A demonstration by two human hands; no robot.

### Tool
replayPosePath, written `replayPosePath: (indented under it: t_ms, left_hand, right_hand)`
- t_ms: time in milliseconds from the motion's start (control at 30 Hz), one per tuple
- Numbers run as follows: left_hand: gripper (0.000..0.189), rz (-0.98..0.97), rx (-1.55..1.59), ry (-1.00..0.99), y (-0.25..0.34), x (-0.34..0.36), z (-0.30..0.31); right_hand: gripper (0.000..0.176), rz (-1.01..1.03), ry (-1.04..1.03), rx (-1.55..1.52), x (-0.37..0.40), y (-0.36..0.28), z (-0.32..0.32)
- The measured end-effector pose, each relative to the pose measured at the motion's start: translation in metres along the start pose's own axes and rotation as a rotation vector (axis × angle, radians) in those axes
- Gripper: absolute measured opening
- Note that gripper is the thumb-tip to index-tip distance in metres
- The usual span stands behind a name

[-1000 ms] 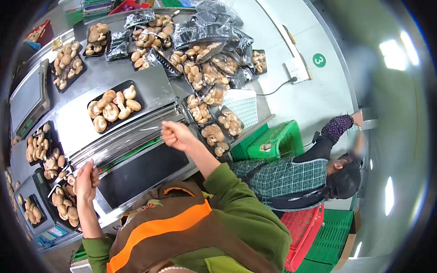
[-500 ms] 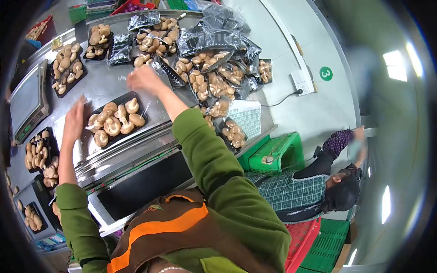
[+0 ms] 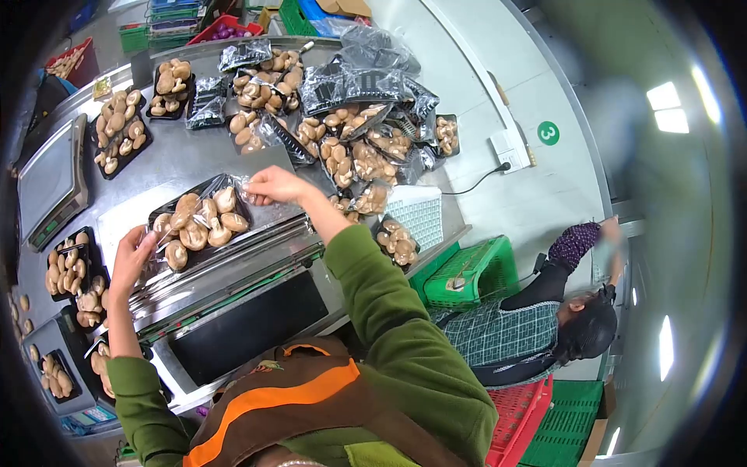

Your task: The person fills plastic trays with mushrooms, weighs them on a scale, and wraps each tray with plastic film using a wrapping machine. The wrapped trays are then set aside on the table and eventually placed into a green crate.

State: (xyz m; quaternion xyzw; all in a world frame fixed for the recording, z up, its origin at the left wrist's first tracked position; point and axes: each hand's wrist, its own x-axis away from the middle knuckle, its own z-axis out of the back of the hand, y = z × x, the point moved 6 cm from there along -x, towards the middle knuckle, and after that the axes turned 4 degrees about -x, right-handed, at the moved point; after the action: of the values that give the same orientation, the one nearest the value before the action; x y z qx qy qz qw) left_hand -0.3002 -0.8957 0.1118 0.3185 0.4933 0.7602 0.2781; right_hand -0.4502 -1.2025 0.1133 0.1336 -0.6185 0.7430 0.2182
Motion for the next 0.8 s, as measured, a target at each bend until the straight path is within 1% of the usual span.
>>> replayPosePath:
  t_ms: [33,67,100,133,167,200,233,267,333,400,433,467,533,600,633,667,700,733,800]
  left_hand:
    - [0.035,-0.01,0.001,-0.002,-0.004,0.004,-0.002]
    - [0.033,0.141,0.17,0.013,-0.017,0.01,-0.004]
    - [0.031,0.295,0.337,0.028,-0.026,0.015,-0.007]
    - [0.031,0.294,0.334,0.026,-0.025,0.014,-0.013]
    - [0.03,0.301,0.301,0.148,-0.021,0.013,-0.015]
    - [0.031,0.304,0.268,0.273,-0.02,0.013,-0.016]
    - [0.031,0.231,0.182,0.306,-0.023,0.01,-0.017]
    - [0.031,0.165,0.218,0.358,-0.013,0.011,-0.019]
    - [0.032,0.126,0.229,0.384,0.0,0.028,-0.022]
    - [0.033,0.095,0.2,0.364,-0.005,0.048,-0.029]
    - [0.033,0.091,0.362,0.302,-0.006,0.064,-0.038]
    - [0.032,0.194,0.356,0.271,-0.001,0.084,-0.04]
    - [0.033,0.225,0.277,0.192,0.01,0.121,-0.048]
    - [0.033,0.261,0.243,0.041,-0.003,0.139,-0.054]
    - [0.034,0.323,0.183,0.042,-0.006,0.147,-0.056]
    - [0.034,0.326,0.171,0.014,-0.006,0.154,-0.062]
    - [0.034,0.198,-0.005,0.085,0.0,0.158,-0.06]
    - [0.035,0.063,-0.178,0.155,0.008,0.162,-0.061]
    - [0.035,-0.044,-0.204,0.343,0.012,0.17,-0.075]
  right_hand:
    - [0.031,0.036,0.08,-0.123,0.001,0.01,-0.001]
    - [0.031,0.039,0.088,-0.121,0.0,0.014,-0.011]
    - [0.03,0.057,0.243,-0.26,-0.001,0.018,-0.012]
    - [0.029,0.072,0.396,-0.403,0.001,0.023,-0.012]
    - [0.025,0.011,0.443,-0.423,0.004,0.021,-0.015]
    - [0.025,0.016,0.444,-0.427,0.009,0.017,-0.021]
    - [0.026,0.018,0.525,-0.486,0.018,0.014,-0.023]
    - [0.027,0.019,0.606,-0.544,0.027,0.015,-0.024]
    - [0.028,0.048,0.623,-0.594,0.055,0.02,-0.026]
    - [0.028,0.045,0.55,-0.662,0.099,0.022,-0.042]
    - [0.026,0.02,0.497,-0.679,0.12,0.031,-0.052]
    - [0.025,-0.007,0.448,-0.704,0.139,0.041,-0.065]
    - [0.026,-0.113,0.335,-0.827,0.175,0.059,-0.099]
    - [0.025,-0.151,0.23,-0.918,0.197,0.082,-0.12]
    - [0.025,-0.159,0.255,-0.942,0.208,0.088,-0.129]
    - [0.024,-0.159,0.407,-0.798,0.219,0.085,-0.129]
    - [0.023,-0.161,0.552,-0.646,0.229,0.083,-0.128]
    - [0.023,-0.167,0.572,-0.661,0.235,0.086,-0.135]
    - [0.025,-0.014,0.957,-0.169,0.255,0.08,-0.132]
